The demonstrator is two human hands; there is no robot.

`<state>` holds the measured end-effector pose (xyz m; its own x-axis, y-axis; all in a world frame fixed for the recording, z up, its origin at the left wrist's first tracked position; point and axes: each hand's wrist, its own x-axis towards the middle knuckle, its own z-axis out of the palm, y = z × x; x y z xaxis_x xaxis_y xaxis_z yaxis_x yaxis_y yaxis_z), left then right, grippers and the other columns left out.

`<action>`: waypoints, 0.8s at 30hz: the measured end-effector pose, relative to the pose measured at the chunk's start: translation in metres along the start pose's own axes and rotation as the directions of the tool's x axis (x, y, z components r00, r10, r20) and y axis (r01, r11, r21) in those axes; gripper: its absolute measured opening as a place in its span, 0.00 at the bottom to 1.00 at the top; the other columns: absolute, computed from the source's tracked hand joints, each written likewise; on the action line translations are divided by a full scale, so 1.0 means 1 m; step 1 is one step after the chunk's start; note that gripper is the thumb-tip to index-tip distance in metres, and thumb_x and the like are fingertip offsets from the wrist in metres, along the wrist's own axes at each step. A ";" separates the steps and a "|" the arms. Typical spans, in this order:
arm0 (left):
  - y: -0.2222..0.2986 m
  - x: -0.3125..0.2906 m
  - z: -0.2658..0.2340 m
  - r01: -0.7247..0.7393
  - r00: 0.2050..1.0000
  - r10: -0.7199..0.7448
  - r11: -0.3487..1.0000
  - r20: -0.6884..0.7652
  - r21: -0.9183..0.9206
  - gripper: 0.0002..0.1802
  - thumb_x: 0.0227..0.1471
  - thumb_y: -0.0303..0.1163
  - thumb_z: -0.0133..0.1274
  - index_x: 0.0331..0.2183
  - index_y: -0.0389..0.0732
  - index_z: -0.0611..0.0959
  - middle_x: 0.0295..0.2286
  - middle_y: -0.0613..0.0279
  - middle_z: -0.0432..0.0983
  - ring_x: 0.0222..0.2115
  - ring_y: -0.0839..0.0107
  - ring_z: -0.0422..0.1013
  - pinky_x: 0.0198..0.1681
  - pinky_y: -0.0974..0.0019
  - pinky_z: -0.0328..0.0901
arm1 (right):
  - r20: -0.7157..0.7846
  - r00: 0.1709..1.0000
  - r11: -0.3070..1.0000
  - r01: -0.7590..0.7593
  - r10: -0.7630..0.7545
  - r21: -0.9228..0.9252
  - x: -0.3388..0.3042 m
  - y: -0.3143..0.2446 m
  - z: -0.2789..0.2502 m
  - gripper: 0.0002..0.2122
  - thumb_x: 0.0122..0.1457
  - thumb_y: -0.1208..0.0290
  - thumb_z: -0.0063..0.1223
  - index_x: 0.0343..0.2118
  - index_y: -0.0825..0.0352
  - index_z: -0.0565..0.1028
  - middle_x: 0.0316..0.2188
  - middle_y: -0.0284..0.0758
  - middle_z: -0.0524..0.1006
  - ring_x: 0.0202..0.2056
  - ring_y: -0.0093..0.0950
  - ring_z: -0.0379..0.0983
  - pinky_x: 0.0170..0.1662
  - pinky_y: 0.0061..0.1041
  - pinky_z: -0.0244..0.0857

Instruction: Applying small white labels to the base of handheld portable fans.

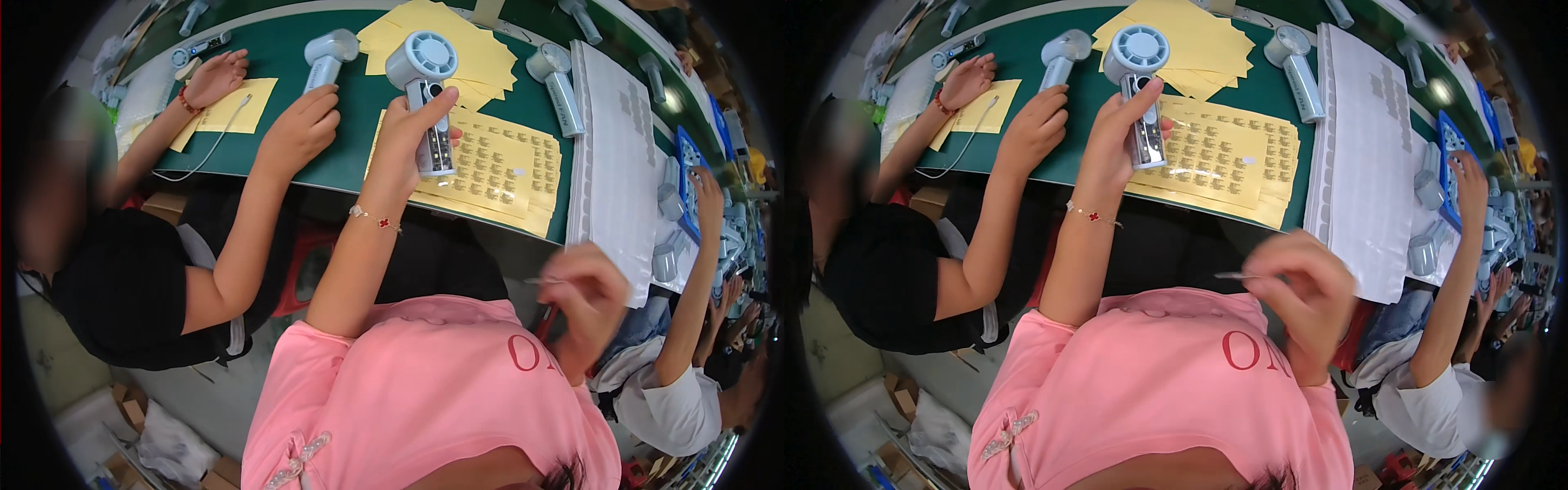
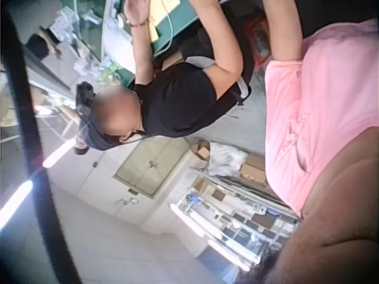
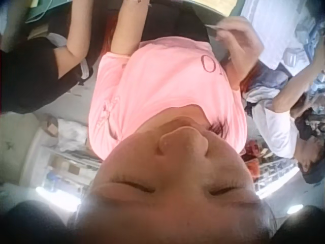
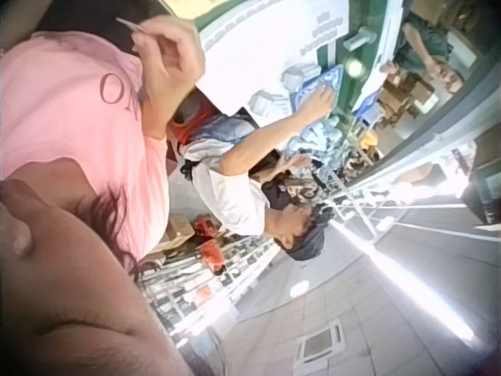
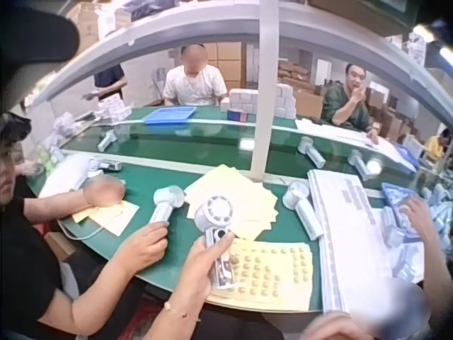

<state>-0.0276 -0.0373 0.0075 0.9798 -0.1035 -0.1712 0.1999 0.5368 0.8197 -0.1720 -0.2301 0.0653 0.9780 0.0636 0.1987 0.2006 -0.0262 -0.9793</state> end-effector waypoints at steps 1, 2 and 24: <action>-0.005 0.002 0.000 0.003 1.000 -0.005 0.997 -0.020 -0.077 0.16 0.47 0.38 0.57 0.32 0.37 0.72 0.26 0.64 0.70 0.24 0.75 0.71 0.23 0.75 0.68 | -0.004 0.984 0.974 -0.175 0.178 0.145 0.004 0.011 0.009 0.06 0.44 0.88 0.53 0.26 0.73 0.72 0.25 0.38 0.72 0.25 0.22 0.68 0.25 0.15 0.63; -0.008 0.001 0.001 -0.013 0.999 0.018 0.985 0.028 -0.170 0.18 0.49 0.40 0.54 0.32 0.35 0.72 0.25 0.60 0.70 0.27 0.72 0.71 0.30 0.70 0.69 | 0.004 0.967 0.949 -0.251 0.255 0.190 0.006 0.028 0.014 0.05 0.48 0.86 0.52 0.29 0.74 0.71 0.26 0.37 0.72 0.23 0.18 0.67 0.24 0.13 0.63; -0.009 -0.044 0.024 0.501 0.859 -0.401 0.533 0.317 -0.682 0.17 0.52 0.36 0.48 0.35 0.31 0.69 0.23 0.62 0.65 0.24 0.74 0.62 0.28 0.73 0.63 | -0.042 0.996 0.993 0.068 -0.073 -0.098 0.030 0.025 0.057 0.05 0.48 0.88 0.52 0.28 0.76 0.71 0.28 0.35 0.70 0.26 0.21 0.74 0.27 0.12 0.70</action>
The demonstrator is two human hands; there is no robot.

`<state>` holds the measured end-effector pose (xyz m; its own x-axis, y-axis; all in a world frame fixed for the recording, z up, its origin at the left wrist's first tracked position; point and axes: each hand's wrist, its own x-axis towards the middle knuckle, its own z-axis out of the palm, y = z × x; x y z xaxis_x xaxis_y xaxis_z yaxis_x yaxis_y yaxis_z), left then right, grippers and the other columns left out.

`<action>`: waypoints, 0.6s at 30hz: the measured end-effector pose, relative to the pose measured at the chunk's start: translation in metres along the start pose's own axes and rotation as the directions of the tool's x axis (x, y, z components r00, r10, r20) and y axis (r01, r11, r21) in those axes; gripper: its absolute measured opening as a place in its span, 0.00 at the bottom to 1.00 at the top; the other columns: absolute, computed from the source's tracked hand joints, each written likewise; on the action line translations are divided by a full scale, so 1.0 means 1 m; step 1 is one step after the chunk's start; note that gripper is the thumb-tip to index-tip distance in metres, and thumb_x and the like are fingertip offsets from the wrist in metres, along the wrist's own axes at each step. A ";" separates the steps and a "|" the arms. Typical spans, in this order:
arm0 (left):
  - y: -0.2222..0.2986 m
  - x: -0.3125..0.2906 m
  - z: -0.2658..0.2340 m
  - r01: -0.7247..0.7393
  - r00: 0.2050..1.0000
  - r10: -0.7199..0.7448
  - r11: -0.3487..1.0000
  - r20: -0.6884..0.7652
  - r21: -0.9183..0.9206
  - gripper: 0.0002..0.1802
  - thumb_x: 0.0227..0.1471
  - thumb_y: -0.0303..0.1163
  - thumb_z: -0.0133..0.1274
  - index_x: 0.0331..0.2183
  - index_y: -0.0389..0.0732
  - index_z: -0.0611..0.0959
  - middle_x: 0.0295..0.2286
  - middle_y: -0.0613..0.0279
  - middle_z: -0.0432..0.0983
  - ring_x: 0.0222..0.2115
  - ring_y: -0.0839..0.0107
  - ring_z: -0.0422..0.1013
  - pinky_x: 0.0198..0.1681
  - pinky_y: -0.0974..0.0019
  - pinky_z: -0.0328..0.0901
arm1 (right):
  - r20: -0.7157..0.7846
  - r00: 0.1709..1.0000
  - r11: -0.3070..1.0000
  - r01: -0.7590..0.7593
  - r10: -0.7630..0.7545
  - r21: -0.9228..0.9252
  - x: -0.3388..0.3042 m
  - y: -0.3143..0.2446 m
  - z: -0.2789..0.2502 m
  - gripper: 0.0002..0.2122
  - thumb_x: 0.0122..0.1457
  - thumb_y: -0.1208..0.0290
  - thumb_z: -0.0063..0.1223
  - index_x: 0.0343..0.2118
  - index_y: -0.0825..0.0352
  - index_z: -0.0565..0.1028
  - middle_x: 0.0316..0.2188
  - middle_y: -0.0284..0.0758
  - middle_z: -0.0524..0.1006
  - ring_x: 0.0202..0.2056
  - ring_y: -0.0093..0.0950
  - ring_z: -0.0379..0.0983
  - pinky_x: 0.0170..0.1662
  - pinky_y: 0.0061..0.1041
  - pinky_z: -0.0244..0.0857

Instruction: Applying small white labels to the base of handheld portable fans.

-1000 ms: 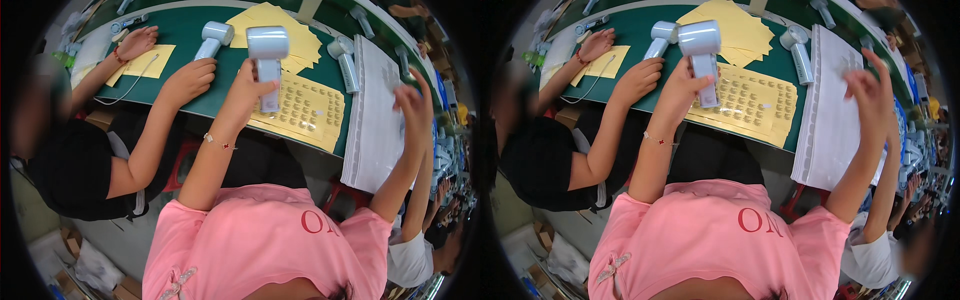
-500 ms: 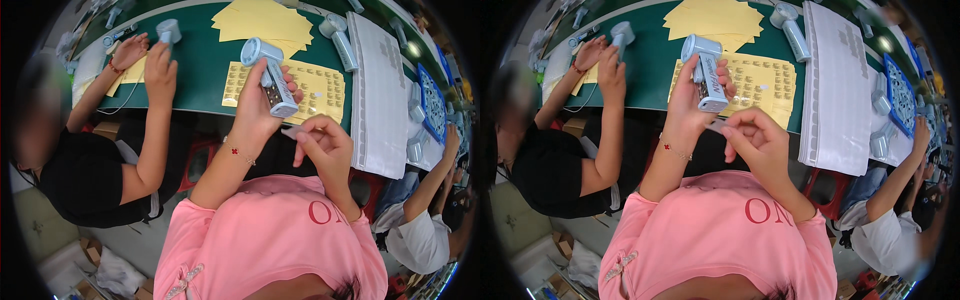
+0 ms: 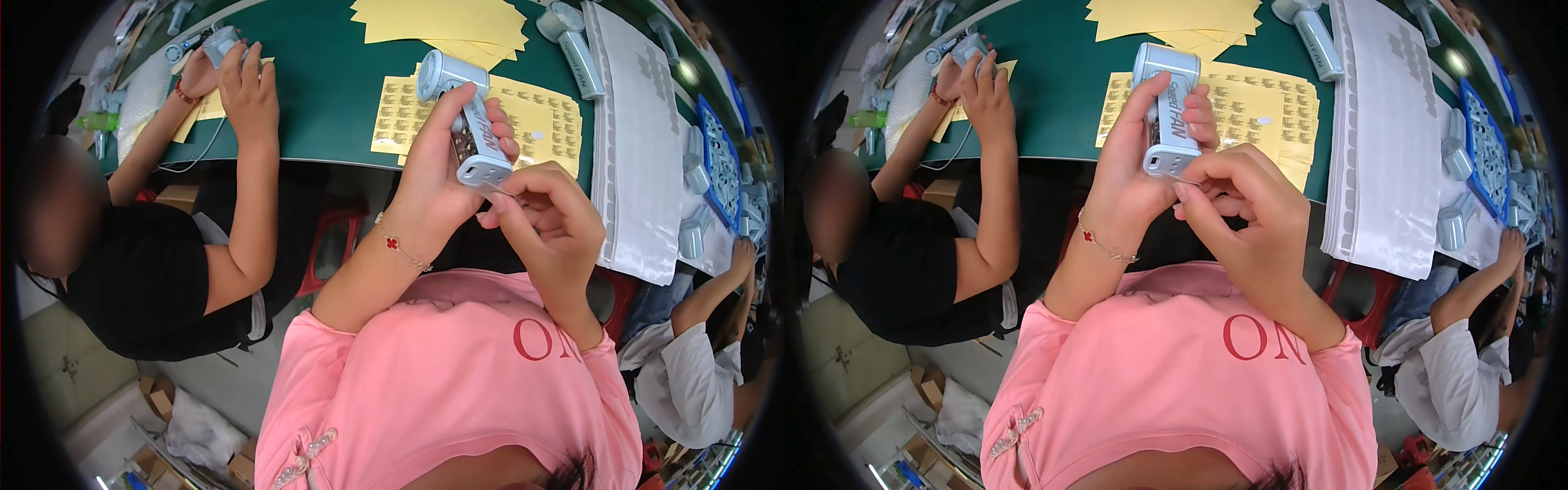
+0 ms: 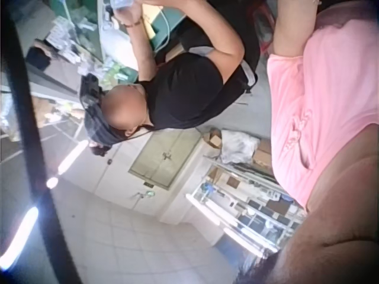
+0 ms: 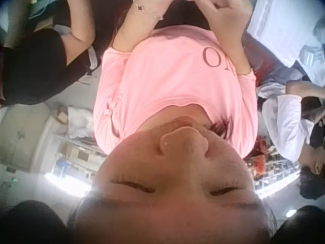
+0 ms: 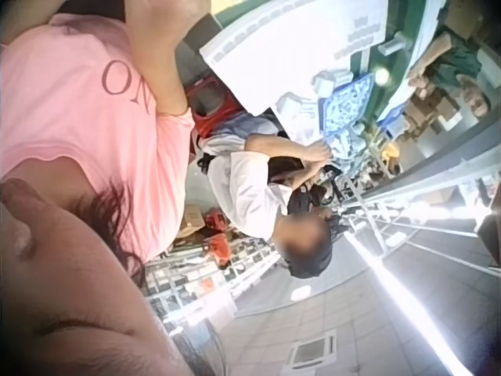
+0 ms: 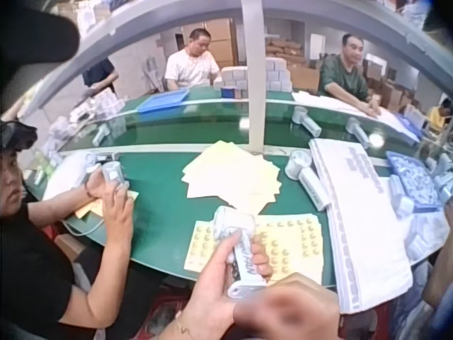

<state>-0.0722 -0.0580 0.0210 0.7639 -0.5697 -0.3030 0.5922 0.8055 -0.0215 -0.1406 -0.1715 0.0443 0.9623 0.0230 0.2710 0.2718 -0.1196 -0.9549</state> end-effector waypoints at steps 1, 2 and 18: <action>0.000 0.000 0.000 -0.009 1.000 0.009 1.000 -0.006 0.020 0.17 0.51 0.37 0.48 0.35 0.32 0.69 0.23 0.63 0.65 0.24 0.74 0.62 0.28 0.73 0.63 | -0.008 1.000 1.000 0.003 -0.003 0.024 0.001 0.001 0.001 0.05 0.47 0.88 0.52 0.28 0.76 0.71 0.27 0.35 0.70 0.26 0.21 0.75 0.27 0.12 0.70; 0.000 -0.001 0.000 -0.010 1.000 0.010 1.000 -0.008 0.017 0.17 0.51 0.37 0.48 0.35 0.32 0.69 0.23 0.63 0.65 0.24 0.74 0.62 0.28 0.73 0.63 | -0.015 1.000 0.999 0.007 -0.007 0.048 0.002 0.001 0.002 0.05 0.47 0.88 0.52 0.28 0.76 0.71 0.27 0.35 0.70 0.26 0.21 0.75 0.27 0.12 0.70; 0.000 0.000 0.001 0.002 0.999 -0.005 0.998 -0.046 -0.059 0.13 0.49 0.38 0.51 0.28 0.38 0.72 0.20 0.62 0.67 0.21 0.71 0.64 0.27 0.69 0.64 | -0.007 1.000 1.000 0.008 -0.008 -0.003 0.003 0.000 0.002 0.05 0.47 0.87 0.52 0.28 0.75 0.71 0.27 0.34 0.71 0.26 0.20 0.75 0.28 0.12 0.69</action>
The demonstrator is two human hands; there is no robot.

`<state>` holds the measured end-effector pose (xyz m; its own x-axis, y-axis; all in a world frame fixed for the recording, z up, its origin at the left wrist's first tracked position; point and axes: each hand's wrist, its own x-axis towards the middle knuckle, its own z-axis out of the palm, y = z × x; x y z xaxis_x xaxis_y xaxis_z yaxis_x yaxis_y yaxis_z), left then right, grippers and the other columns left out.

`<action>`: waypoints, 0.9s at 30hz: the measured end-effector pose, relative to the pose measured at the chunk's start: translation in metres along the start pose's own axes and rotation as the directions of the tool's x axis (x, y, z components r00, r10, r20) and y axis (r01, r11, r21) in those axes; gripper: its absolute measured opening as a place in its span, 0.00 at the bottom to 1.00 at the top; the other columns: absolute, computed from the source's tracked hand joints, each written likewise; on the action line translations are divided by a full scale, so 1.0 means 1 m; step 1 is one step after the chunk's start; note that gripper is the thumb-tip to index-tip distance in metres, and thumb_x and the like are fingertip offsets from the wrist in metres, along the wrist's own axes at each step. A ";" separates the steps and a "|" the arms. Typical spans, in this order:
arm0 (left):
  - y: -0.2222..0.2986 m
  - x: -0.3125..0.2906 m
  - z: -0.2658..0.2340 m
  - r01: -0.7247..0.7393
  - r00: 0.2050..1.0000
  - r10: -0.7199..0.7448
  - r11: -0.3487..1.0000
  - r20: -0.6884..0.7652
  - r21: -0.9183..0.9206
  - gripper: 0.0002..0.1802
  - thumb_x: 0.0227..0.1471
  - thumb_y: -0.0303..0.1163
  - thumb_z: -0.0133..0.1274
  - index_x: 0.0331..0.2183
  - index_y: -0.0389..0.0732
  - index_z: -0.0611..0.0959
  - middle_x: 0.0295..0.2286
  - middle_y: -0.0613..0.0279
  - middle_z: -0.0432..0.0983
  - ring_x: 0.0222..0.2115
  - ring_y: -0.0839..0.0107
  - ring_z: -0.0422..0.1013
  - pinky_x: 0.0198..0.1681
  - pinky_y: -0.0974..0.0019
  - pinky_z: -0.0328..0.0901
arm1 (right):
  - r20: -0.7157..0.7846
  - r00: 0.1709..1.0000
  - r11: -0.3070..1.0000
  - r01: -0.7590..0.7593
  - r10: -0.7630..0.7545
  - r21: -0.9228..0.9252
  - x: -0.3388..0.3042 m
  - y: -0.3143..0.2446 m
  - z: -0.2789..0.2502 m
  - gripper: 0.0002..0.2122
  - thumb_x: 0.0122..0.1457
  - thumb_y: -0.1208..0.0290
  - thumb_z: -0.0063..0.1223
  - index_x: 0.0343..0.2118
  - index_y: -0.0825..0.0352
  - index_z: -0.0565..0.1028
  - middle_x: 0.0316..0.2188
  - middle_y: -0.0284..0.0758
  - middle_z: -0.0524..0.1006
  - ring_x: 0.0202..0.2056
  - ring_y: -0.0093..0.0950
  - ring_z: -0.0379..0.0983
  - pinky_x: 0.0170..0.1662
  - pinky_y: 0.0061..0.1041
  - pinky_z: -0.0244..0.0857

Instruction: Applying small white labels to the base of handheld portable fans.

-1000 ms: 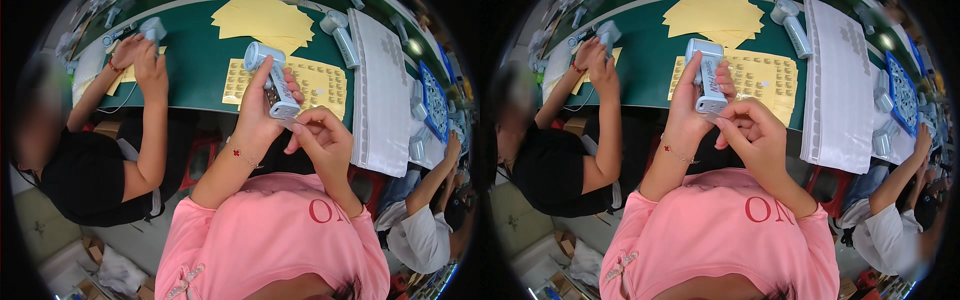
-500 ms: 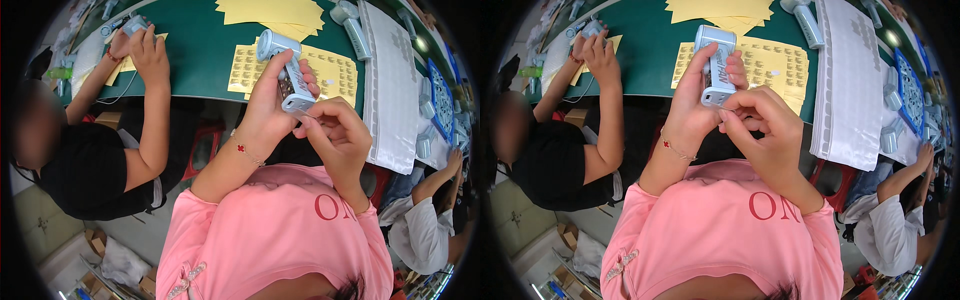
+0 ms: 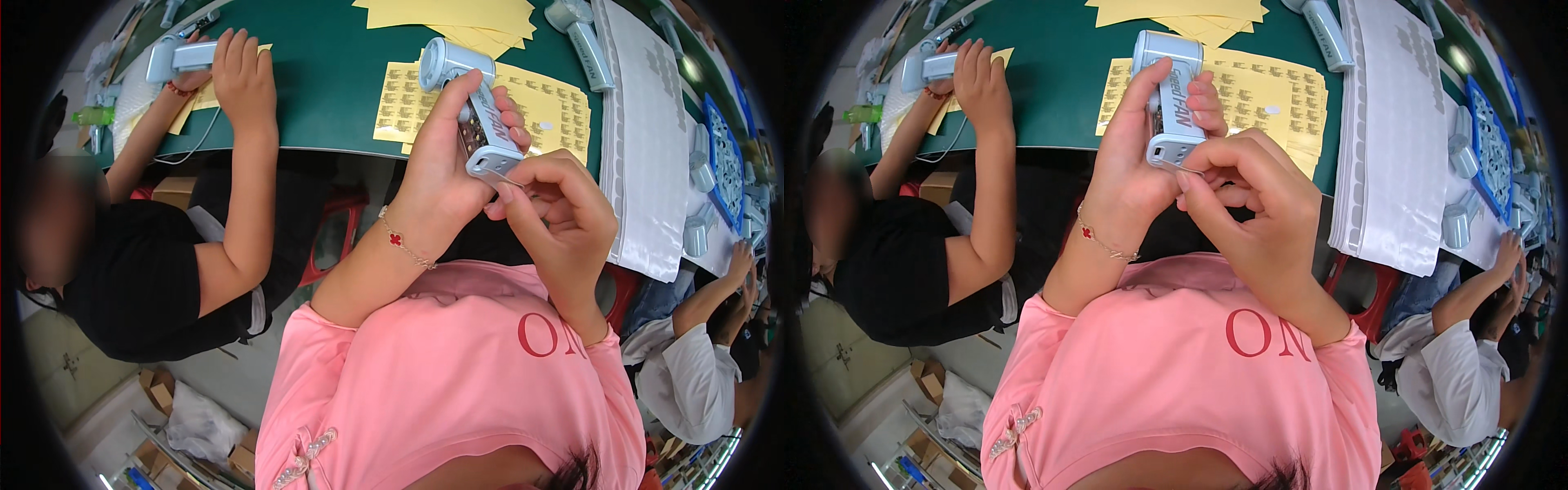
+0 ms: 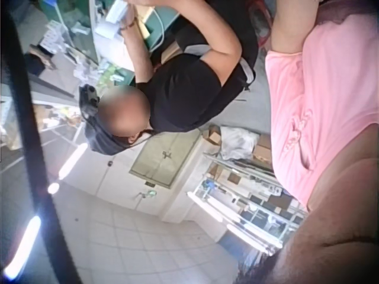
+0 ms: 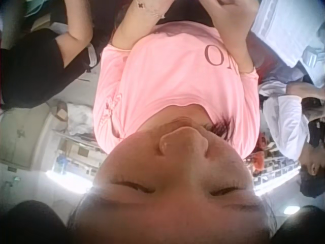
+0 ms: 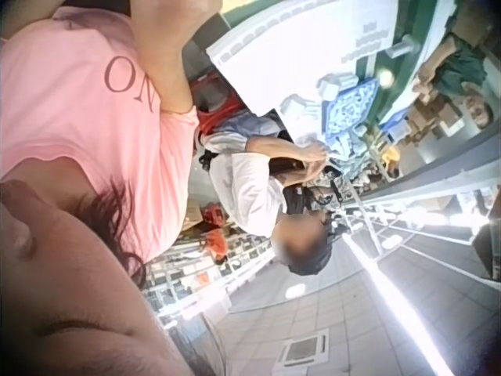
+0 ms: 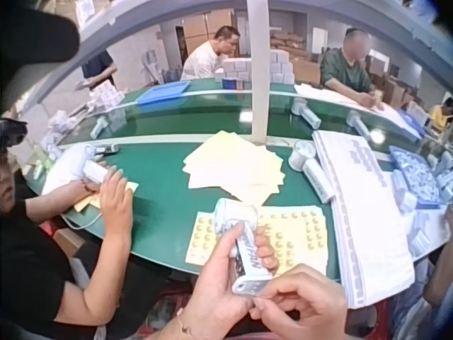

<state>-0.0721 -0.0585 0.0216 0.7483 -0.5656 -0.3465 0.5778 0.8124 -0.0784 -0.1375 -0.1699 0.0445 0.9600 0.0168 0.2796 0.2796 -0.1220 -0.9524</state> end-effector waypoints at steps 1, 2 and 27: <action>0.001 0.000 0.000 0.019 1.000 -0.018 1.000 0.003 -0.014 0.13 0.49 0.38 0.51 0.28 0.38 0.72 0.20 0.62 0.67 0.21 0.70 0.64 0.27 0.69 0.64 | 0.005 1.000 1.000 0.008 -0.008 -0.012 0.000 0.000 0.000 0.05 0.47 0.87 0.52 0.28 0.75 0.71 0.27 0.34 0.71 0.26 0.20 0.75 0.28 0.11 0.69; 0.001 -0.001 -0.001 0.018 1.000 -0.018 1.000 0.001 -0.015 0.13 0.49 0.38 0.51 0.28 0.38 0.72 0.20 0.62 0.67 0.21 0.70 0.64 0.27 0.69 0.64 | 0.011 1.000 1.000 0.015 -0.015 -0.024 0.000 0.000 0.000 0.05 0.47 0.87 0.52 0.28 0.75 0.71 0.27 0.34 0.71 0.26 0.20 0.75 0.28 0.11 0.69; -0.001 -0.003 -0.004 0.012 1.000 -0.012 0.999 0.016 -0.049 0.14 0.49 0.39 0.52 0.28 0.38 0.72 0.21 0.62 0.67 0.21 0.69 0.64 0.27 0.68 0.64 | 0.007 0.999 0.999 -0.031 0.031 -0.030 -0.002 -0.001 0.002 0.05 0.46 0.86 0.54 0.27 0.74 0.71 0.26 0.33 0.70 0.25 0.17 0.72 0.26 0.11 0.68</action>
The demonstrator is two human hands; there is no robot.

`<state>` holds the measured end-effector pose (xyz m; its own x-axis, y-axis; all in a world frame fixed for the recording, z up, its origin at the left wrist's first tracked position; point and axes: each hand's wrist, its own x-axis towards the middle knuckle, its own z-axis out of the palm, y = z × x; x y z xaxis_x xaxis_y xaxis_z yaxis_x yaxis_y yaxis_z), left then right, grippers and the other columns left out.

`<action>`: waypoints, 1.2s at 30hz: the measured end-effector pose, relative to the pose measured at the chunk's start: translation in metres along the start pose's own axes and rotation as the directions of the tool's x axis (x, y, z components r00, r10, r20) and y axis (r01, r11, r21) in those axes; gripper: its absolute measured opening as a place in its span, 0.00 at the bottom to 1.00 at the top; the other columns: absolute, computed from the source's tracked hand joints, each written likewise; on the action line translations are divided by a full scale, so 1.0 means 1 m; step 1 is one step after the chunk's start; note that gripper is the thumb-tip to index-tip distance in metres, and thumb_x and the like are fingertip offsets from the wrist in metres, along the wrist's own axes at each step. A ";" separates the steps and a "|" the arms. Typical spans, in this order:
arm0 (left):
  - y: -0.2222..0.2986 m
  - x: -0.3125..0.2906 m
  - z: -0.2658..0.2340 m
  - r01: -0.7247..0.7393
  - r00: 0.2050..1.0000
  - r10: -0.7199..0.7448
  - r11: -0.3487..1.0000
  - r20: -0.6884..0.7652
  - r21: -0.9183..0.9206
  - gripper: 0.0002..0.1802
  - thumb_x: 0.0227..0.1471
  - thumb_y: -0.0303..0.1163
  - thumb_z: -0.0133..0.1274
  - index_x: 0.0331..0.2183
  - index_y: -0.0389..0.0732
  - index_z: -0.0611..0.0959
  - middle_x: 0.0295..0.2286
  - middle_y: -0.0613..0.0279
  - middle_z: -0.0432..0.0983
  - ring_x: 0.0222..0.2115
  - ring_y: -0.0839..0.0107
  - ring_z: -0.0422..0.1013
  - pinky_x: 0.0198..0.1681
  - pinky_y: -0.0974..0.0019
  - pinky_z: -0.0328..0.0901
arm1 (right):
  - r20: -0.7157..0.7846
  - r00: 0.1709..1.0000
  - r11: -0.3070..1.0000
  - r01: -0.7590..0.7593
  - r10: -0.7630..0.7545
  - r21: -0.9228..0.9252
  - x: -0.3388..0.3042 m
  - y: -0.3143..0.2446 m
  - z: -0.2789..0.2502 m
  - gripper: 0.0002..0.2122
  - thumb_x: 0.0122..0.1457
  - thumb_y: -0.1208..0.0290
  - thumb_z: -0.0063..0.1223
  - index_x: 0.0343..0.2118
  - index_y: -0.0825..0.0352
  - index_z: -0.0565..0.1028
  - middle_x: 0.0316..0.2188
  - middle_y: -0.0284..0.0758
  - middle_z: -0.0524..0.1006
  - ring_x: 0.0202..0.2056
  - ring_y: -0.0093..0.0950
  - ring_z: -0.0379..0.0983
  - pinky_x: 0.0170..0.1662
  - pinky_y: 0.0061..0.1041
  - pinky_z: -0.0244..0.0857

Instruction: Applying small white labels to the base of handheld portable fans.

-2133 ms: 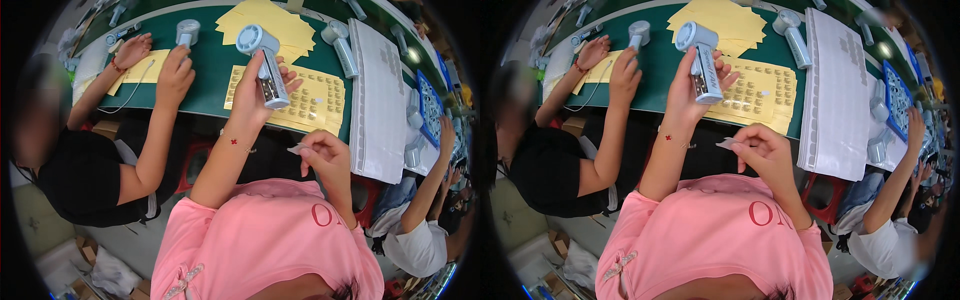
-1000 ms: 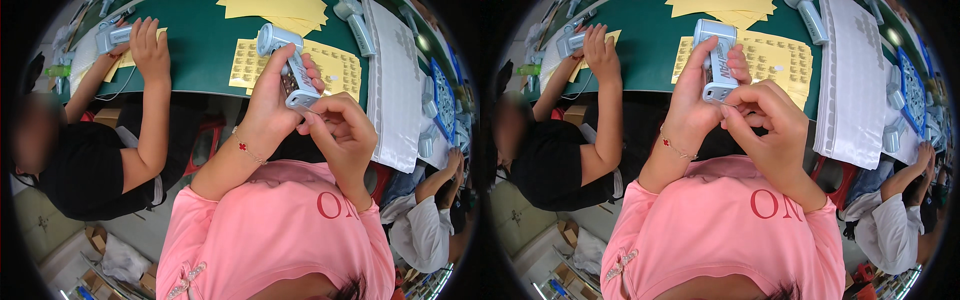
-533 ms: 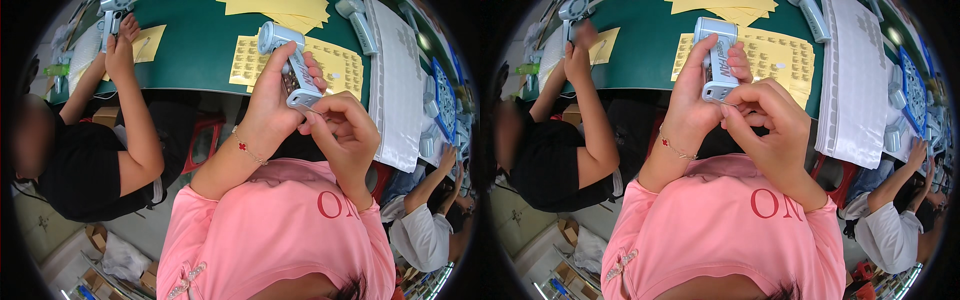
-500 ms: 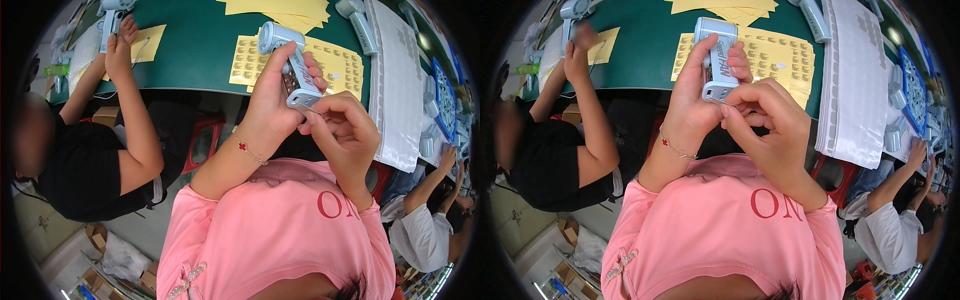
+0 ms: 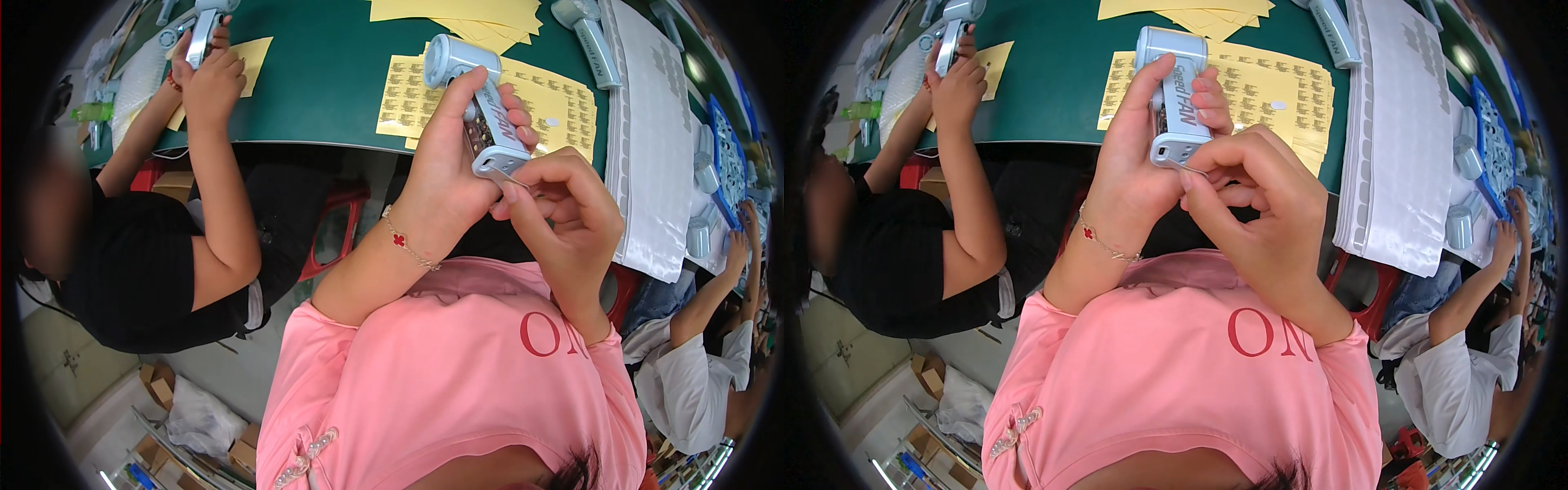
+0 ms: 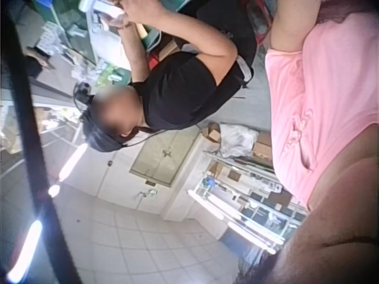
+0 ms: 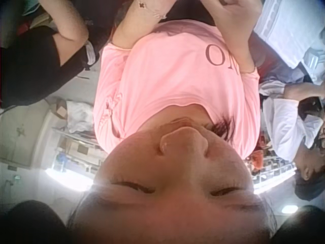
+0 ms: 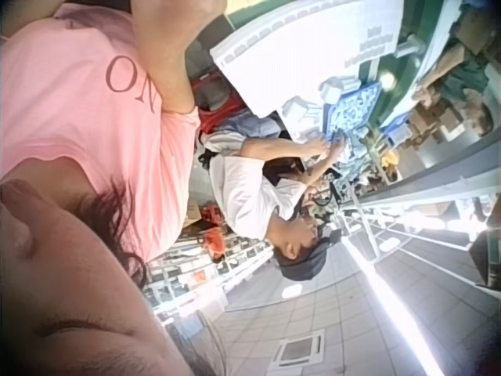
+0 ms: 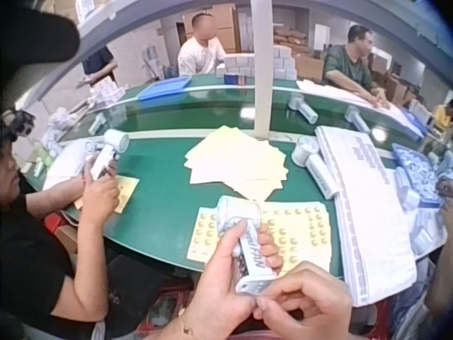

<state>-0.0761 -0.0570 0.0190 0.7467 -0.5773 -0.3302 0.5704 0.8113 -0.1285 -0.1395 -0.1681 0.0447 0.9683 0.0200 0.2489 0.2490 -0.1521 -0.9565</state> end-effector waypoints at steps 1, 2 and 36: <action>0.000 0.001 0.000 -0.009 1.000 0.009 1.000 -0.001 0.003 0.14 0.49 0.39 0.51 0.28 0.38 0.72 0.21 0.62 0.67 0.21 0.69 0.64 0.27 0.69 0.64 | -0.001 1.000 1.000 -0.003 0.003 0.002 0.001 0.000 0.000 0.05 0.46 0.86 0.54 0.27 0.74 0.71 0.26 0.33 0.71 0.25 0.17 0.72 0.25 0.10 0.68; -0.001 0.001 0.000 -0.009 1.000 0.009 1.000 -0.002 0.005 0.14 0.49 0.39 0.51 0.28 0.38 0.72 0.21 0.62 0.67 0.21 0.69 0.64 0.27 0.69 0.64 | -0.001 1.000 1.000 -0.006 0.006 0.004 0.002 -0.001 -0.001 0.05 0.47 0.86 0.55 0.27 0.74 0.71 0.25 0.33 0.71 0.25 0.17 0.72 0.25 0.10 0.67; -0.013 -0.010 0.003 -0.333 0.942 0.324 0.931 0.083 0.147 0.12 0.51 0.39 0.49 0.32 0.42 0.68 0.23 0.67 0.65 0.24 0.74 0.64 0.34 0.66 0.65 | -0.250 0.956 0.967 0.091 -0.152 -0.239 0.001 0.007 0.005 0.27 0.41 0.78 0.64 0.43 0.69 0.60 0.24 0.34 0.73 0.18 0.15 0.69 0.21 0.11 0.62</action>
<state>-0.0904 -0.0619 0.0269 0.9169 -0.2889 -0.2753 0.3328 0.9342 0.1281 -0.1362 -0.1640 0.0373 0.8836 -0.2049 0.4210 0.3239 -0.3817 -0.8657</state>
